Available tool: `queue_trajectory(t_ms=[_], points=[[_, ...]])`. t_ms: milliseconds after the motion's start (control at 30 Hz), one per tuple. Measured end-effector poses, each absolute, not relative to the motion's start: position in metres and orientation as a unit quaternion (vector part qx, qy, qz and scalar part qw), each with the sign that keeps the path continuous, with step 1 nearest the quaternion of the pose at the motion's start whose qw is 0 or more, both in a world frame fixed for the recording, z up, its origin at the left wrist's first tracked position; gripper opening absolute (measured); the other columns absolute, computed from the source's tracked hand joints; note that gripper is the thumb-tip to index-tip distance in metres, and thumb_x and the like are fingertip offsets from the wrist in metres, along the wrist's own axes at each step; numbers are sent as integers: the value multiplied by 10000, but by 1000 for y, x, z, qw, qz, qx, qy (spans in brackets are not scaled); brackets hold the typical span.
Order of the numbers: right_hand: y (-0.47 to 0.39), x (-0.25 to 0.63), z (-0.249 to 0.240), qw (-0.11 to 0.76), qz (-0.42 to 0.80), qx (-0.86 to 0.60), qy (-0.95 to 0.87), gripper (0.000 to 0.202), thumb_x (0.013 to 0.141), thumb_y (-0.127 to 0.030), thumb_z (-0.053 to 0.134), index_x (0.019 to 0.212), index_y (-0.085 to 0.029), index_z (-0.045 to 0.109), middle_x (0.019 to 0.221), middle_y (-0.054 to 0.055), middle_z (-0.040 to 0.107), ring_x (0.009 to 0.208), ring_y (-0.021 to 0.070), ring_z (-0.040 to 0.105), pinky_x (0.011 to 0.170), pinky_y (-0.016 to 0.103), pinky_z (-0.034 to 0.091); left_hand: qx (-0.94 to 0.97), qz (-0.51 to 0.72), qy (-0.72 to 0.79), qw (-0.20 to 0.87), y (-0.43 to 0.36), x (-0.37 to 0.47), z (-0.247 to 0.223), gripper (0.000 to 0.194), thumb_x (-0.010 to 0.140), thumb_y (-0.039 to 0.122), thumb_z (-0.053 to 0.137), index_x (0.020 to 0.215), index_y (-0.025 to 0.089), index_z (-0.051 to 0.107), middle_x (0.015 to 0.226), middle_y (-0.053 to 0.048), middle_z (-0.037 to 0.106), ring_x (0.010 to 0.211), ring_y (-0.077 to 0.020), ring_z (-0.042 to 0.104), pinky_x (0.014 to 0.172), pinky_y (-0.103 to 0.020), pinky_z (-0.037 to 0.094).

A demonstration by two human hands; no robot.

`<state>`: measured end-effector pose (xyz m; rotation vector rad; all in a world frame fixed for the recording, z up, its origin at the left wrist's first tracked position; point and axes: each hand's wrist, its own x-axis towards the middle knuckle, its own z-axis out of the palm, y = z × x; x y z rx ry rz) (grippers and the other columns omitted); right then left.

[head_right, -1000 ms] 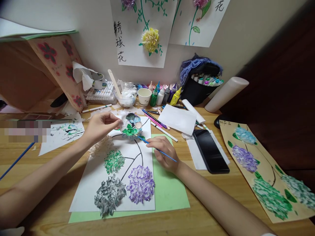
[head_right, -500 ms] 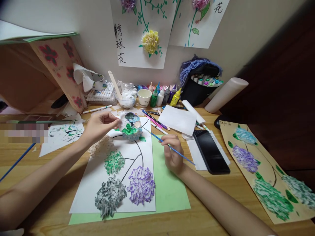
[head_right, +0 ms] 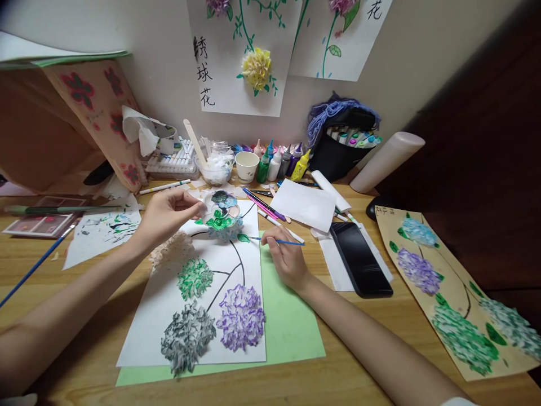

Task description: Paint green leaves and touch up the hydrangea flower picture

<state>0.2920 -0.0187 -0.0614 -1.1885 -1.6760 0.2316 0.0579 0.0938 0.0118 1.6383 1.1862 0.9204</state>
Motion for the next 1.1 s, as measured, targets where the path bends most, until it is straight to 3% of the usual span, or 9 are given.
queue_trajectory(t_ms=[300,1100], points=[[-18,293,-64,509,88,-493,-699,237,972,-270,370,863,-231,577,791,31,635,774,191,604,726,341,470,661,375,477,443,93,59,12,131,651,264,702,666,150,640,642,-35,692,605,-154,649,584,-262,513],[-19,293,-63,525,69,-486,-695,254,980,-250,356,805,-230,539,708,14,580,679,173,547,674,328,428,664,379,473,437,95,58,15,105,660,239,691,648,147,642,634,-31,691,607,-152,651,595,-257,514]])
